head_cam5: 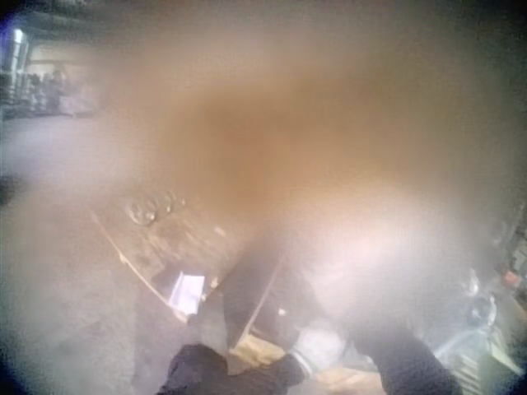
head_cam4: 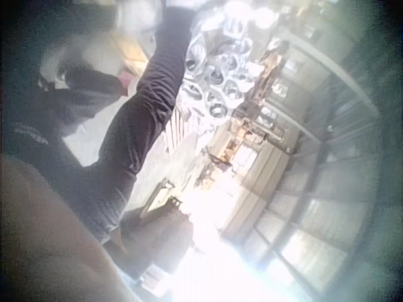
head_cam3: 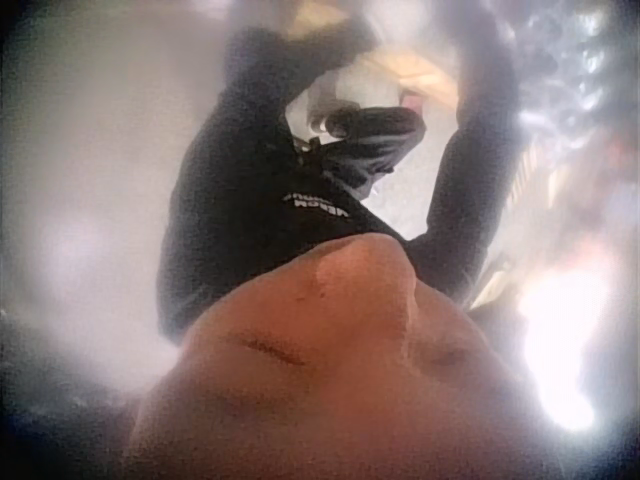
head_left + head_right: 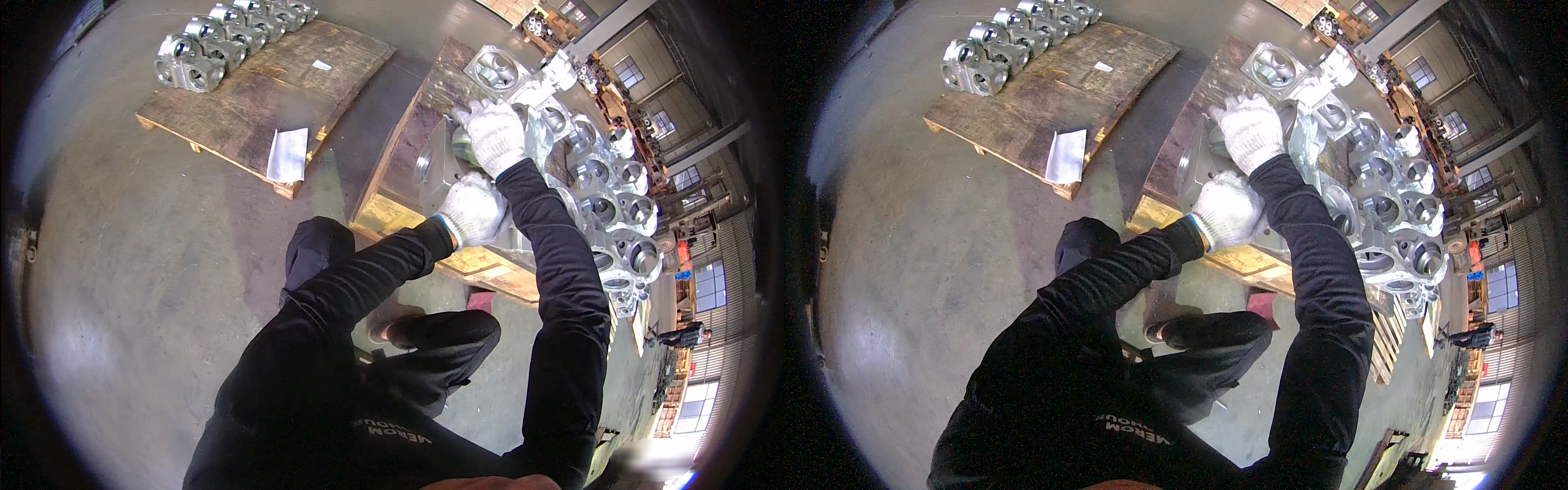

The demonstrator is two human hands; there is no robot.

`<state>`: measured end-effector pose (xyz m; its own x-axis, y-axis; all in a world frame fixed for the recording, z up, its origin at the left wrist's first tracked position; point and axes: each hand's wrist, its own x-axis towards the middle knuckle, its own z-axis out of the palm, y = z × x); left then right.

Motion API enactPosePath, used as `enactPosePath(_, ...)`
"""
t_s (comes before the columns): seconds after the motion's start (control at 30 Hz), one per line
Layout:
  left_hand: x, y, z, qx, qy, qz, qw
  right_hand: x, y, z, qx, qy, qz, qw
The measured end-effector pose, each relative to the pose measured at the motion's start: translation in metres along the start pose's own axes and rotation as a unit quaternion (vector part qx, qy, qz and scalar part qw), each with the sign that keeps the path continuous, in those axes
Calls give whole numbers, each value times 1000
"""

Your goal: The person sits at a workbench and deburrs a large aluminum casting using a handheld deburring tool, then smooths the surface with a red abrasive pad. The person rotates the casting to access different edges and faces, then places the finished part on a pallet with other similar parts.

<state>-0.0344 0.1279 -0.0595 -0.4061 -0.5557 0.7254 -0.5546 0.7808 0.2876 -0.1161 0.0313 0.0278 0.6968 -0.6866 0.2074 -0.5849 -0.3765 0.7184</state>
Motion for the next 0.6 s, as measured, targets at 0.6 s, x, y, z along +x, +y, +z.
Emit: enactPosePath(0.6, -24, 7, 2, 1, 23, 20, 1000, 6, 1, -11, -16, 34, -83, 996)
